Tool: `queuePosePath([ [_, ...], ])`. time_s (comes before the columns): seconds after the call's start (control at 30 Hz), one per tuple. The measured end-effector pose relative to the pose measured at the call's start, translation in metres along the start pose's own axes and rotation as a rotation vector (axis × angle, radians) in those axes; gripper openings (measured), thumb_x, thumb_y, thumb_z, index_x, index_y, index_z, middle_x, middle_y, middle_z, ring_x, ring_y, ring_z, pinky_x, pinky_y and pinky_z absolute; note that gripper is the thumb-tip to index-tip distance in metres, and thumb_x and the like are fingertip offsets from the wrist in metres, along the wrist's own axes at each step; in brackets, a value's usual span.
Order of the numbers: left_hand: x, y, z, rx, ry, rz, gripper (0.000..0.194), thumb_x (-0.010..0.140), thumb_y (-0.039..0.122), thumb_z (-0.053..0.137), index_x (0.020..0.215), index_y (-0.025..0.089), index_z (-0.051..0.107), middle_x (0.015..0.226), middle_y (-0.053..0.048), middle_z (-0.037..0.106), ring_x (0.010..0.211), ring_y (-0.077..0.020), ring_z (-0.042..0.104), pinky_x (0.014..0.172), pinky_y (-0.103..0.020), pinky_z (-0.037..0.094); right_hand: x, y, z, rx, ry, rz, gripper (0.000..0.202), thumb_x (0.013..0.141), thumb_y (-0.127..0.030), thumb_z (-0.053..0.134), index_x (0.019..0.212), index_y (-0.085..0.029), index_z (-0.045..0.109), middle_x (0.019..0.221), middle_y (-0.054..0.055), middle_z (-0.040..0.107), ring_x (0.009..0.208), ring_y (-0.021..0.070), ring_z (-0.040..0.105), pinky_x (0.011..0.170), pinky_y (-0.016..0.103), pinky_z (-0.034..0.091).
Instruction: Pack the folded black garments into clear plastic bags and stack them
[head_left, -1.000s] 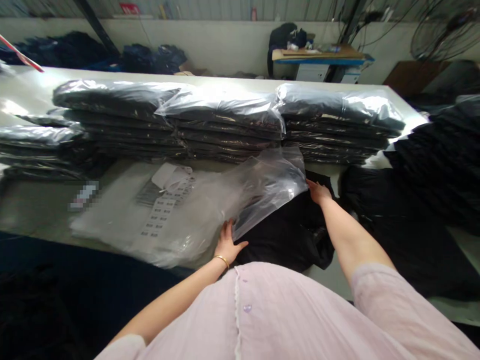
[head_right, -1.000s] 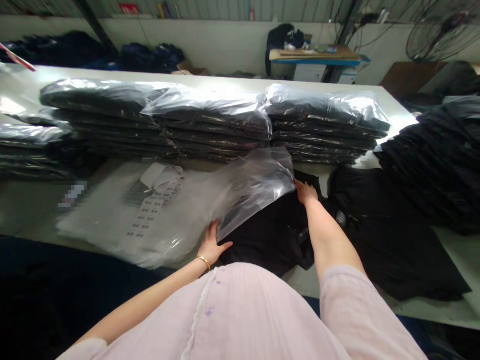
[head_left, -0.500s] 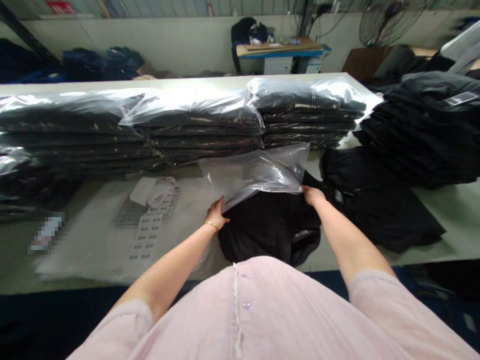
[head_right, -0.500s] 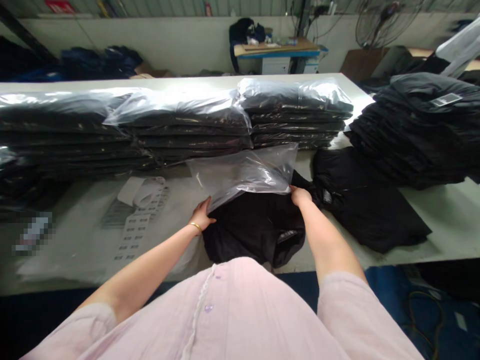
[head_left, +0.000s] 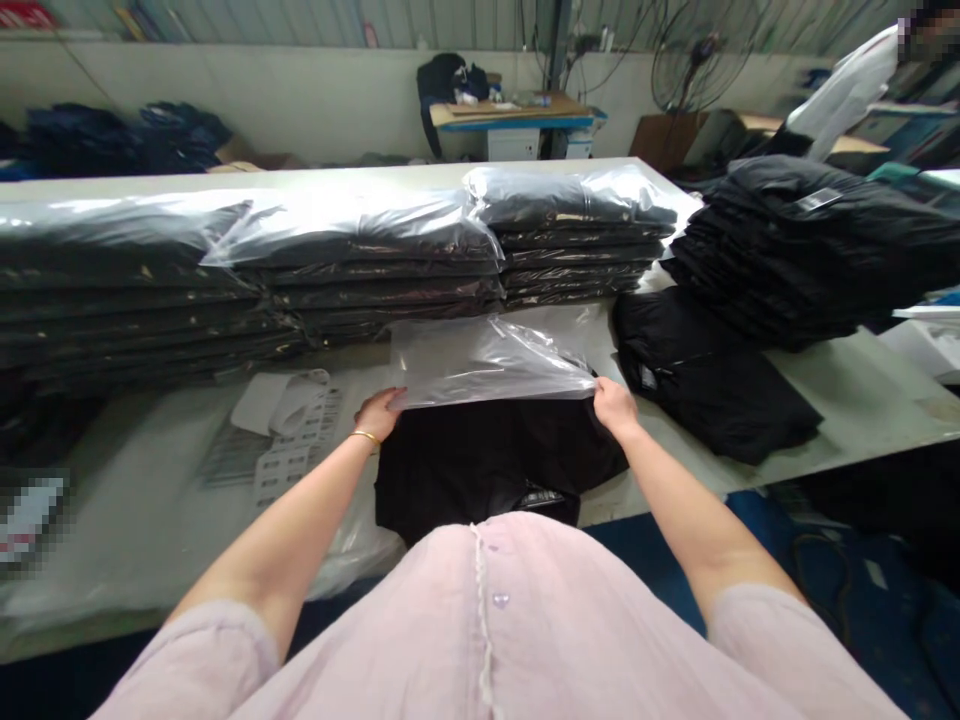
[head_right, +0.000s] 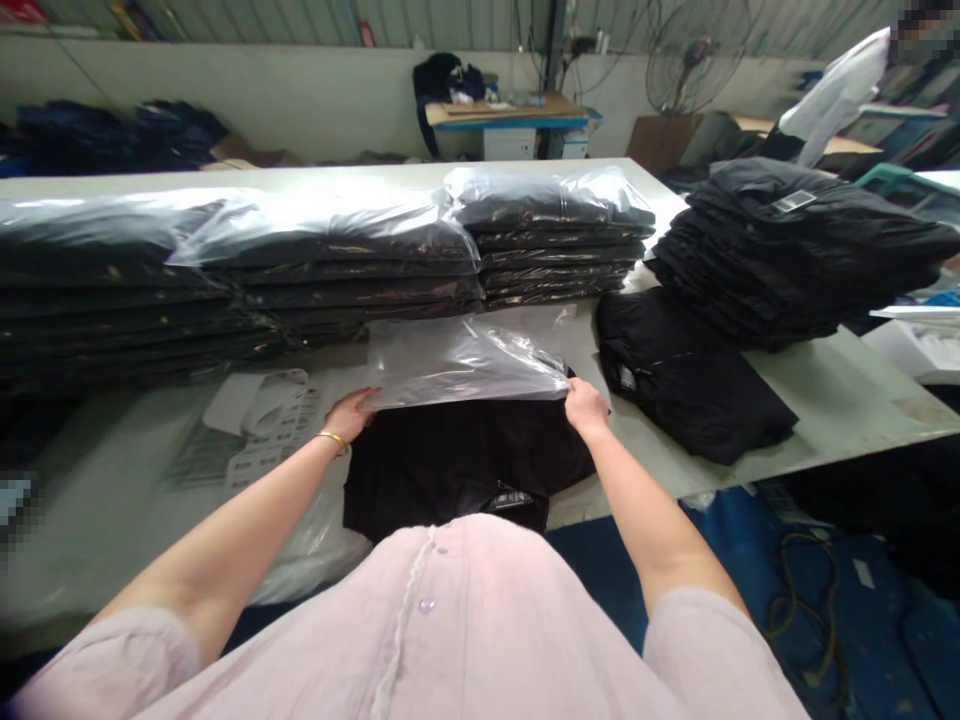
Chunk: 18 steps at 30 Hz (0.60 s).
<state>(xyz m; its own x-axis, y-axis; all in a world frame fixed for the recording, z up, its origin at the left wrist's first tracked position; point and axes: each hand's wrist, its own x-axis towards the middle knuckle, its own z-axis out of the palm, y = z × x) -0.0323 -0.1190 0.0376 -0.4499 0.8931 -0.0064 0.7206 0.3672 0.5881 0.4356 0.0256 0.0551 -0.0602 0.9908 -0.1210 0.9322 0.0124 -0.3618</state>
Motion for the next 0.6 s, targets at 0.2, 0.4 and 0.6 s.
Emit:
queuePosePath([
  [0.2,0.003,0.024,-0.008,-0.207,0.311,-0.079,0.036,0.079,0.028,0.053,0.107,0.014,0.071,0.100,-0.008,0.071,0.095,-0.0225,0.063,0.089,-0.035,0.049,0.039,-0.030,-0.001,0.605,0.286,0.072,0.028,0.085,-0.029,0.041,0.102,-0.020,0.061,0.091,0.006,0.067,0.083,0.0195,0.062,0.077,0.029,0.049],
  [0.4,-0.001,0.027,-0.015,-0.273,0.371,-0.157,0.035,0.075,0.034,0.054,0.098,0.014,0.071,0.084,-0.005,0.070,0.080,-0.0199,0.062,0.075,-0.029,0.048,0.067,-0.075,-0.004,1.115,0.264,0.137,0.022,0.079,-0.035,0.039,0.091,-0.023,0.052,0.062,-0.005,0.047,0.050,0.0128,0.045,0.050,0.023,0.041],
  [0.6,0.001,0.006,-0.034,-0.224,0.482,-0.261,0.032,0.073,0.034,0.053,0.092,0.014,0.069,0.079,-0.004,0.068,0.074,-0.0189,0.058,0.071,-0.028,0.045,0.057,-0.083,-0.033,0.558,0.307,-0.252,0.037,0.090,-0.044,0.030,0.083,-0.022,0.059,0.071,0.002,0.060,0.074,0.0198,0.055,0.067,0.027,0.042],
])
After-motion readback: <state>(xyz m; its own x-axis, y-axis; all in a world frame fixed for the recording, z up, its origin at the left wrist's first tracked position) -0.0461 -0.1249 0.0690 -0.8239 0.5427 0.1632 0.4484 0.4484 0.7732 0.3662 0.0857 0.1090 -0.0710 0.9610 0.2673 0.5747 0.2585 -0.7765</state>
